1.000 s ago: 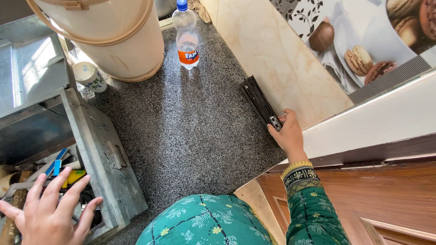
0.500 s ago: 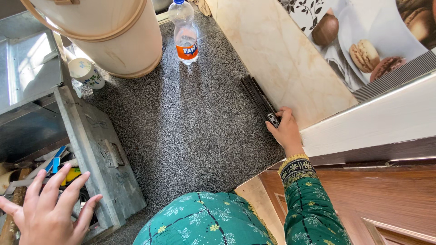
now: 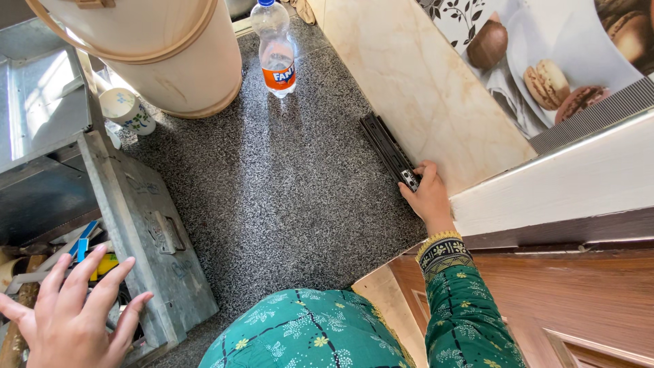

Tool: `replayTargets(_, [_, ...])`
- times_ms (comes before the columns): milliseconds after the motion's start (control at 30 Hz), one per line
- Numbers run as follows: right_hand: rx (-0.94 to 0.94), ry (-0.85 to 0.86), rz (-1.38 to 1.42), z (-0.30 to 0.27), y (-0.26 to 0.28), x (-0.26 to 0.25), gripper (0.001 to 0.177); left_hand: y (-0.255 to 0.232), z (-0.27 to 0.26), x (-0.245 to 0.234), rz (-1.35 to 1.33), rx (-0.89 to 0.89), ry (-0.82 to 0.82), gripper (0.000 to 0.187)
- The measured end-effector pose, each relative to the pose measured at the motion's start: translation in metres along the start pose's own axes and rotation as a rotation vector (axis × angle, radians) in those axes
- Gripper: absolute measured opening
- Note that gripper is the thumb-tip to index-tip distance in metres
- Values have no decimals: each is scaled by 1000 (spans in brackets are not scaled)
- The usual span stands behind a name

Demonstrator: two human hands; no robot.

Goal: The person opens a metal toolbox labeled TOOL BOX and removes several items one by one, placing them on the countertop. They handle metal brackets, a hammer, and other small hardware pieces, setting them aside in a line.

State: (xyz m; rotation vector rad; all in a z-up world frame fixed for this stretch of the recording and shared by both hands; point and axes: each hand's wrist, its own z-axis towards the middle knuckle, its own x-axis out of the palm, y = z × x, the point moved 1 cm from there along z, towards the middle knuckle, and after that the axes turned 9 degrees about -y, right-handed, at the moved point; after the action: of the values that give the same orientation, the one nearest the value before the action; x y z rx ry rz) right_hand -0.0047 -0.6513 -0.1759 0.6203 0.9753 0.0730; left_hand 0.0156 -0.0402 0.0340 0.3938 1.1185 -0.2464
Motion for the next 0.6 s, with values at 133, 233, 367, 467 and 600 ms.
replayTargets(133, [-2, -13, 1, 1, 1, 1, 70, 0, 13, -4, -151, 93, -99, 53])
replayTargets(233, [11, -13, 6, 2, 3, 2, 71, -4, 20, -8, -132, 86, -73, 56])
replayTargets(367, [88, 16, 35, 2, 6, 1, 73, -6, 21, -12, -99, 74, -48, 55])
replayTargets(467, [116, 13, 46, 3, 8, 0, 74, -2, 19, -7, -159, 97, -89, 56])
replayTargets(600, [129, 12, 40, 2, 12, -1, 75, 4, 8, 3, -188, 96, -117, 54])
